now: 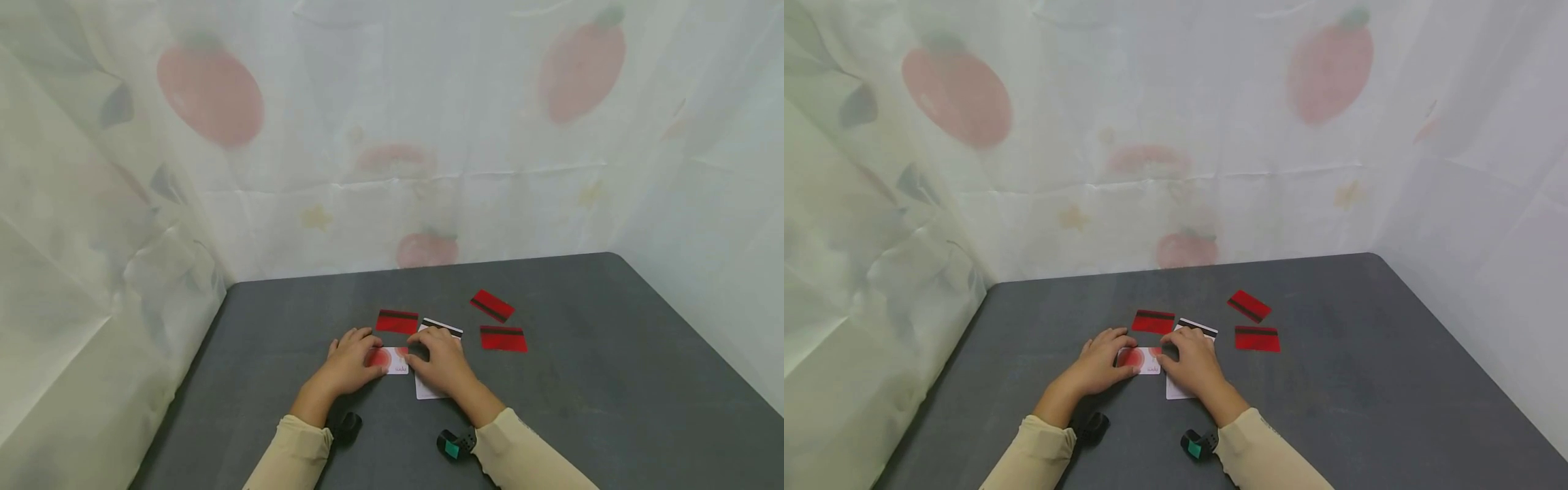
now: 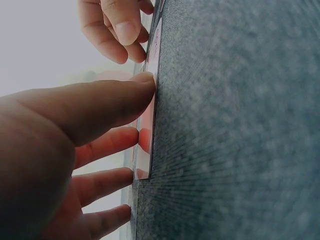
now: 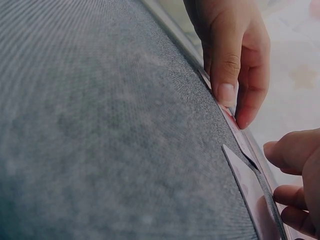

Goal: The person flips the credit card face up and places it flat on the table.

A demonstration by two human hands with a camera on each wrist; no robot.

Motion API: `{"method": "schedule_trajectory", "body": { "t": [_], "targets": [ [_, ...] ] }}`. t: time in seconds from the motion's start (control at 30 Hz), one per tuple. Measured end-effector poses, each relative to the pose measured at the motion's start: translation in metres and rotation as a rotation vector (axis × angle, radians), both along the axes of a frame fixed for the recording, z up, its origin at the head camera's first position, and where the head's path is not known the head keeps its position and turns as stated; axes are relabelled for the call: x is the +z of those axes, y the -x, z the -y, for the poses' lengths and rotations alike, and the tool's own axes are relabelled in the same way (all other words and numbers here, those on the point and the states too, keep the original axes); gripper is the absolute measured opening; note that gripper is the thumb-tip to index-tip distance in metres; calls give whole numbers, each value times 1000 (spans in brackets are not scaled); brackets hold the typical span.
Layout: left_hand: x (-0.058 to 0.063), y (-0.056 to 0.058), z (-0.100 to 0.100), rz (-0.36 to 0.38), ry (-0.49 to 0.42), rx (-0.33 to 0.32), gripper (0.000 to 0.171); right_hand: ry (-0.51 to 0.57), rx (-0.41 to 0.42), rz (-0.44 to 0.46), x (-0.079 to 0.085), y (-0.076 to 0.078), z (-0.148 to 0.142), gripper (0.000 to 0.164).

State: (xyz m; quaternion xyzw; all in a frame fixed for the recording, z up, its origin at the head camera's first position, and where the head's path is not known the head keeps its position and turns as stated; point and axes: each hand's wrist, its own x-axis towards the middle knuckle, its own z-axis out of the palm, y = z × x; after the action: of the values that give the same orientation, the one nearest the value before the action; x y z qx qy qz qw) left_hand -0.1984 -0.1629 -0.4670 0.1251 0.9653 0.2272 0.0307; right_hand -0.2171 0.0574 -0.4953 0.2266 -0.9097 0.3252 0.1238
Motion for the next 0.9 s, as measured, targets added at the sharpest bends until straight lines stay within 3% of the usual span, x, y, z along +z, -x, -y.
{"method": "schedule_trajectory", "body": {
  "t": [0.13, 0.23, 0.37, 0.43, 0.57, 0.9],
  "targets": [
    [0, 0, 0, 1, 0, 3, 44, 42, -24, 10, 2, 2, -3, 25],
    [0, 0, -1, 2, 1, 6, 44, 49, -103, 25, 4, 6, -9, 32],
    [1, 0, -1, 8, -2, 7, 44, -61, -243, 81, 6, 13, -21, 51],
    [1, 0, -1, 11, -3, 6, 44, -113, -275, 113, 7, 15, -27, 58],
    [0, 0, 0, 9, 2, 5, 44, -127, -250, 161, 9, 18, -32, 56],
    [-1, 1, -1, -6, 1, -5, 50, -9, -117, 244, 11, 17, -27, 46]
  ]
}}
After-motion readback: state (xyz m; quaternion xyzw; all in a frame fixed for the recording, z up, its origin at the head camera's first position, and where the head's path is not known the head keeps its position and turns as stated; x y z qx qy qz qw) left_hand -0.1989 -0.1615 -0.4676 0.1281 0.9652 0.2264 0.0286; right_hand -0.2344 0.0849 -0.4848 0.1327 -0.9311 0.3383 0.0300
